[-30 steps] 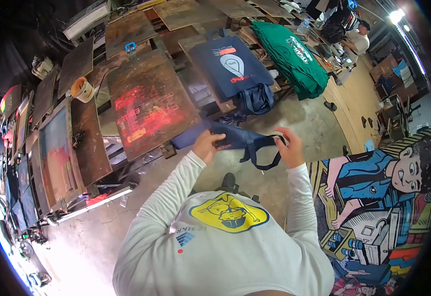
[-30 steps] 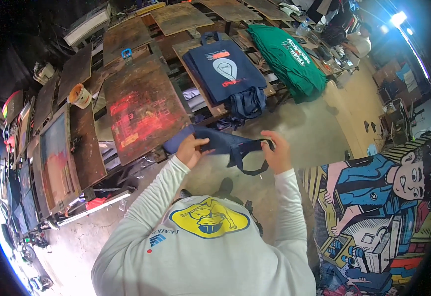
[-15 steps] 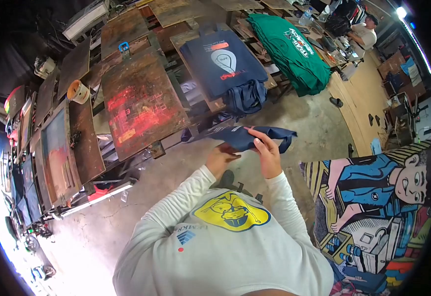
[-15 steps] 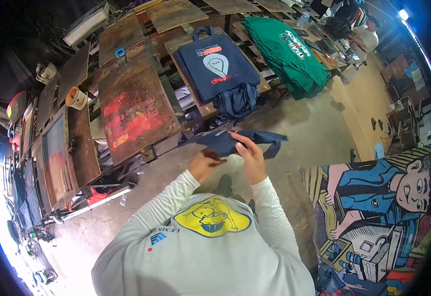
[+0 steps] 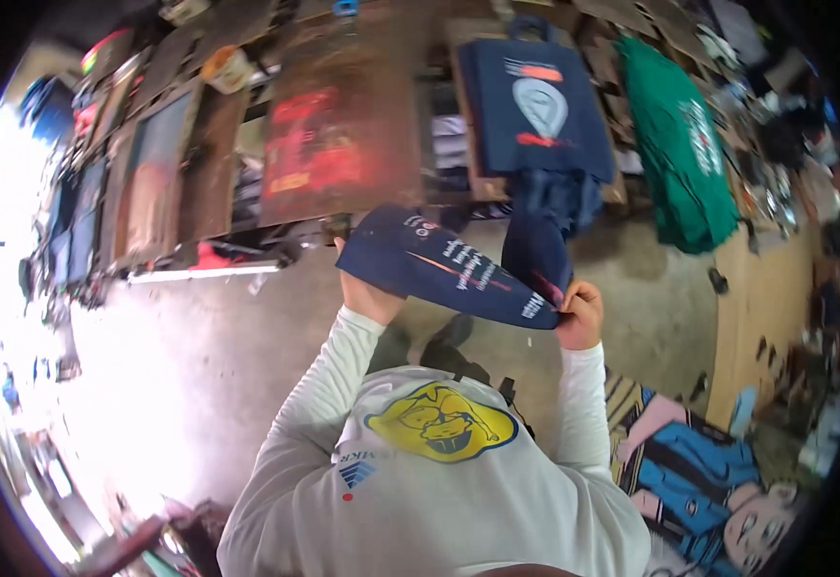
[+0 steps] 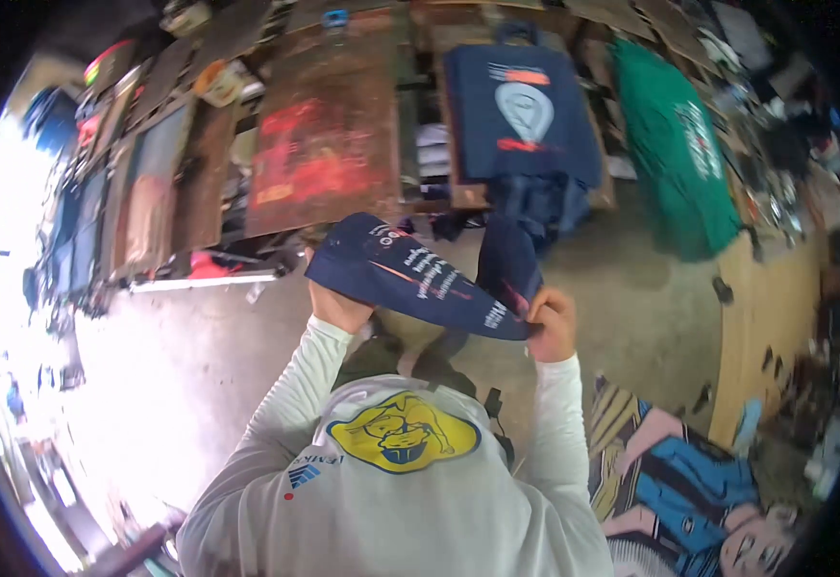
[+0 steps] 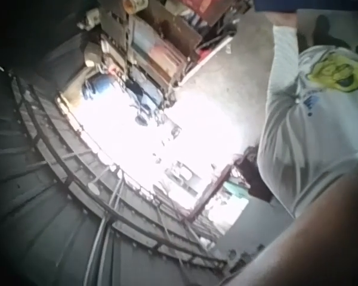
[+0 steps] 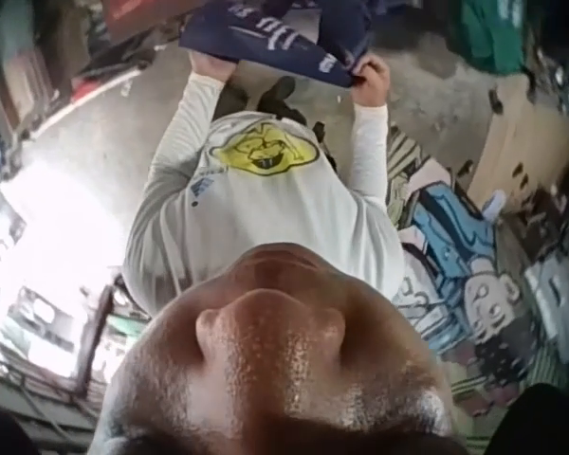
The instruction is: The recorder is performing screen printing and inspecting printed tote bags on a workshop production floor.
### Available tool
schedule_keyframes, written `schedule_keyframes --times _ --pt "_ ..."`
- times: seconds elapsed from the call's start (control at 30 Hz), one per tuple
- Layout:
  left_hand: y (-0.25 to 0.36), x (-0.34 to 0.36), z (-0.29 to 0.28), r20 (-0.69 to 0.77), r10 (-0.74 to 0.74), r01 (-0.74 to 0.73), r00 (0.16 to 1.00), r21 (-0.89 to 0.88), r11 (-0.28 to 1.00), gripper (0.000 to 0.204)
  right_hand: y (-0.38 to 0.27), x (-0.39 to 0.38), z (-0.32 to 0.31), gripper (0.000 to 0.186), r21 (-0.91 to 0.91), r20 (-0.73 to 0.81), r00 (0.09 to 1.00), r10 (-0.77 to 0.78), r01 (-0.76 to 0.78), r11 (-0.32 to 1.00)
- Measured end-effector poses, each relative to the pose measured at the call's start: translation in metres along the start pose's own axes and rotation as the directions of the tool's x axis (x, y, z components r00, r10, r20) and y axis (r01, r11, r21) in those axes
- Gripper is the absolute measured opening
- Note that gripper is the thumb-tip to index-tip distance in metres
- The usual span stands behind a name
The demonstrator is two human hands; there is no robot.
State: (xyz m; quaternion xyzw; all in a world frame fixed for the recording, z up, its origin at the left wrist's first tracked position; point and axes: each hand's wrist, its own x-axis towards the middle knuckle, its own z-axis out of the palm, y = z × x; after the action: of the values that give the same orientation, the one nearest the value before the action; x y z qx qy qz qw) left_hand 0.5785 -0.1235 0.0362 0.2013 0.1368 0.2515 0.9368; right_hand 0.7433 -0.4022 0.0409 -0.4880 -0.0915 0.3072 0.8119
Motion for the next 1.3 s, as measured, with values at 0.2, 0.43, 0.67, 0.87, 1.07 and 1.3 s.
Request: schedule_keyframes --times 0.2,0.43,0.67,0.87,1.07,1.3 --pt "0.077 -0.084 0.020 0.105 0.077 -0.061 0.991 -0.148 0.987 0.088 0.001 0.040 0.027 0.010 -0.193 0.308 0.946 0.104 -0.045 0.980" --pt "0.124 -0.200 -0.058 0.105 0.396 -0.387 0.912 -0.098 0.917 0.089 0.025 0.033 0.149 0.011 -0.339 0.566 0.815 0.121 0.097 0.936" --pt "0.241 -0.361 -0.128 -0.279 0.313 -0.152 0.908 0.478 0.865 0.069 0.078 -0.047 0.317 0.024 -0.400 0.689 0.724 -0.034 0.419 0.815" --pt "0.337 -0.509 -0.221 -0.250 0.510 -0.339 0.823 0.502 0.795 0.075 0.184 -0.160 0.467 0.065 -0.352 0.698 0.666 0.263 -0.001 0.936" --pt "0.422 -0.602 -0.252 -0.446 0.597 -0.369 0.667 0.499 0.784 0.062 0.240 -0.210 0.625 0.078 -0.325 0.827 0.501 0.256 0.055 0.944" --pt "0.390 -0.665 -0.301 -0.508 0.671 -0.564 0.540 0.373 0.736 0.070 0.315 -0.232 0.683 0.081 -0.387 0.849 0.370 0.377 -0.049 0.921"
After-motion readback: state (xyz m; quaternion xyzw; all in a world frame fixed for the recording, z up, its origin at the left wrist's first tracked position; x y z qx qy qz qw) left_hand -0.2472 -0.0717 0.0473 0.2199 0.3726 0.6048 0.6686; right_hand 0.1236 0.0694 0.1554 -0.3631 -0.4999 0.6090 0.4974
